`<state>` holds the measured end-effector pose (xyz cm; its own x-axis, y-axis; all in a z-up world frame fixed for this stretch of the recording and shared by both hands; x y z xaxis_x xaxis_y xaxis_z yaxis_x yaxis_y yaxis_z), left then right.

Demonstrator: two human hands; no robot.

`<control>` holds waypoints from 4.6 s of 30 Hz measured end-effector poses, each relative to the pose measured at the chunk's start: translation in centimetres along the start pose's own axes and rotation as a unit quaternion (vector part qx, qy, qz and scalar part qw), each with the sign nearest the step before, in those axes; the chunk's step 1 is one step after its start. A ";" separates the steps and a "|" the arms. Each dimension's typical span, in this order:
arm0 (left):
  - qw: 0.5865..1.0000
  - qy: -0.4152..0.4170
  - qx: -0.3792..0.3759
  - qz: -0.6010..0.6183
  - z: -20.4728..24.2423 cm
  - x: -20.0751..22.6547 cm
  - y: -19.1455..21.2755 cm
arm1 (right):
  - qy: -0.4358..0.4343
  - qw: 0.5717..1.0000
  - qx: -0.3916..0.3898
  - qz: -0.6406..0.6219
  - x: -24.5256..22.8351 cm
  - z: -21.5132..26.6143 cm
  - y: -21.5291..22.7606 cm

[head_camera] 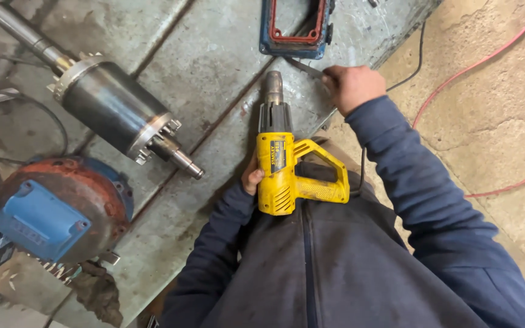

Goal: The person uses a yellow heat gun to apply heat to a square gasket on a metal workbench. They then use a metal scraper to pry and remove the gasket from the surface, eventually lifting it off completely.

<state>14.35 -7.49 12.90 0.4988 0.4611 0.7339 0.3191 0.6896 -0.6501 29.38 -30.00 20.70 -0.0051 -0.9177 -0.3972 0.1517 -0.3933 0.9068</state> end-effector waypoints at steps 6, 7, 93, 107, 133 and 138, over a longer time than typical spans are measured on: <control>1.000 0.000 -0.007 0.004 -0.4 -0.1 0.0 | -0.004 1.000 -0.008 -0.009 -0.1 -0.8 -0.8; 1.000 -0.001 -0.013 0.003 -0.4 -0.1 -0.1 | -0.004 1.000 -0.009 -0.011 -0.2 -0.8 -0.6; 0.971 0.105 -0.079 0.198 1.3 2.1 -1.8 | -0.067 0.990 -0.040 0.114 -2.2 3.8 4.0; 0.903 0.316 -0.101 0.274 0.7 4.3 1.7 | -0.114 0.988 -0.050 0.094 -4.6 2.9 0.6; 0.904 0.327 -0.113 0.253 2.8 2.7 7.8 | -0.171 0.982 -0.068 0.034 -5.8 0.7 3.8; 0.894 0.327 -0.129 0.277 2.4 2.9 6.9 | -0.163 0.984 -0.063 0.036 -6.6 -0.2 2.1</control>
<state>16.12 -0.05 11.01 0.9758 0.2081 0.0672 0.0097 0.2658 -0.9640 29.95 -24.76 25.16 -0.3030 -0.9203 -0.2474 0.2841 -0.3350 0.8984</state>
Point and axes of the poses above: each hand's wrist, its own z-axis away from the middle knuckle, its own y-axis out of the back of the hand, x = y × z, the point moved 10 cm from there along -z, towards the middle knuckle, and after that the axes turned 5 degrees about -z, right-handed, at the moved point
